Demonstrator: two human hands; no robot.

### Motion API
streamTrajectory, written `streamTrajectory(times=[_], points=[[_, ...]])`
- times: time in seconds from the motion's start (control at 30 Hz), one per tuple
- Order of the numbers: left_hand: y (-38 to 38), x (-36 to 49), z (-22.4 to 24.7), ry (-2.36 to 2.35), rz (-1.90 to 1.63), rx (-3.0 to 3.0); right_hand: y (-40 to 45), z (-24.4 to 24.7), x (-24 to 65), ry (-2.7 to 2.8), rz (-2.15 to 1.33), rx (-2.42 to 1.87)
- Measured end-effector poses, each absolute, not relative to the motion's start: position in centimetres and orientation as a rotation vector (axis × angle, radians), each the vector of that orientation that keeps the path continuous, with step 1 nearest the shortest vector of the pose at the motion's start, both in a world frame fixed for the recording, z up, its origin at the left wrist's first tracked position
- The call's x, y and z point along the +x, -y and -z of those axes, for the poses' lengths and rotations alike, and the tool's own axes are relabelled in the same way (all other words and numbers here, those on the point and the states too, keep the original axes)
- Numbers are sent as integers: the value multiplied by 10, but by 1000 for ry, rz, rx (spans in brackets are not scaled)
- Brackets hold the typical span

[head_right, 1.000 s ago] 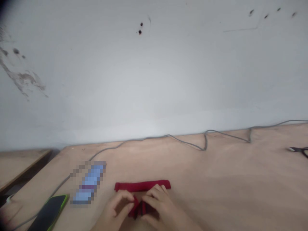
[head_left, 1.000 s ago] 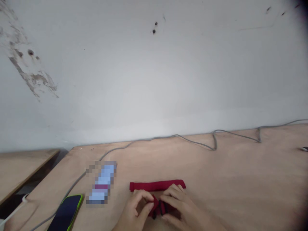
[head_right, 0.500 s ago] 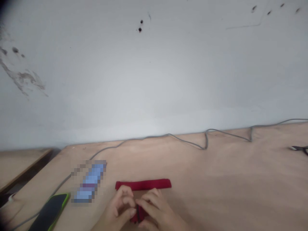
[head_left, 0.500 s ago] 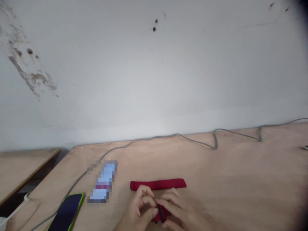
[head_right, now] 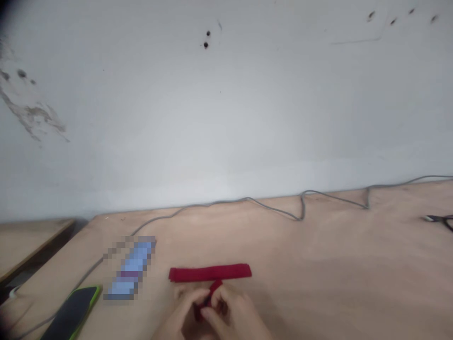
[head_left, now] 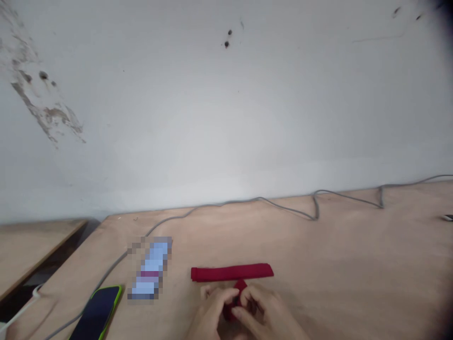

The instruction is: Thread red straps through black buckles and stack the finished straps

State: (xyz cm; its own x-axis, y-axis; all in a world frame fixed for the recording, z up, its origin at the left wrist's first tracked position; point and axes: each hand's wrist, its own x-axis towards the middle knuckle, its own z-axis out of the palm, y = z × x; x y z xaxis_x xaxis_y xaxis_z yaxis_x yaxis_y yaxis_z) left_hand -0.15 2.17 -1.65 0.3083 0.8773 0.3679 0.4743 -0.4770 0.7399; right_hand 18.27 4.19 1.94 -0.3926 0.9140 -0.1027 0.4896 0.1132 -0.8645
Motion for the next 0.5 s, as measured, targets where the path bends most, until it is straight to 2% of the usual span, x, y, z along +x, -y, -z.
streamTrajectory(times=[0.23,0.4,0.5], points=[[-30,-11,-6,-1282,-1088,2626,-53,-25,194,1687,-1432,-1167],[-34,-17,-7,-1260,-1156,2248,-72,-31,207,1308,-1783,-1004],[-30,-14,-10,-1249,-1198,1868,-72,-34,213,1421,-1925,-977]])
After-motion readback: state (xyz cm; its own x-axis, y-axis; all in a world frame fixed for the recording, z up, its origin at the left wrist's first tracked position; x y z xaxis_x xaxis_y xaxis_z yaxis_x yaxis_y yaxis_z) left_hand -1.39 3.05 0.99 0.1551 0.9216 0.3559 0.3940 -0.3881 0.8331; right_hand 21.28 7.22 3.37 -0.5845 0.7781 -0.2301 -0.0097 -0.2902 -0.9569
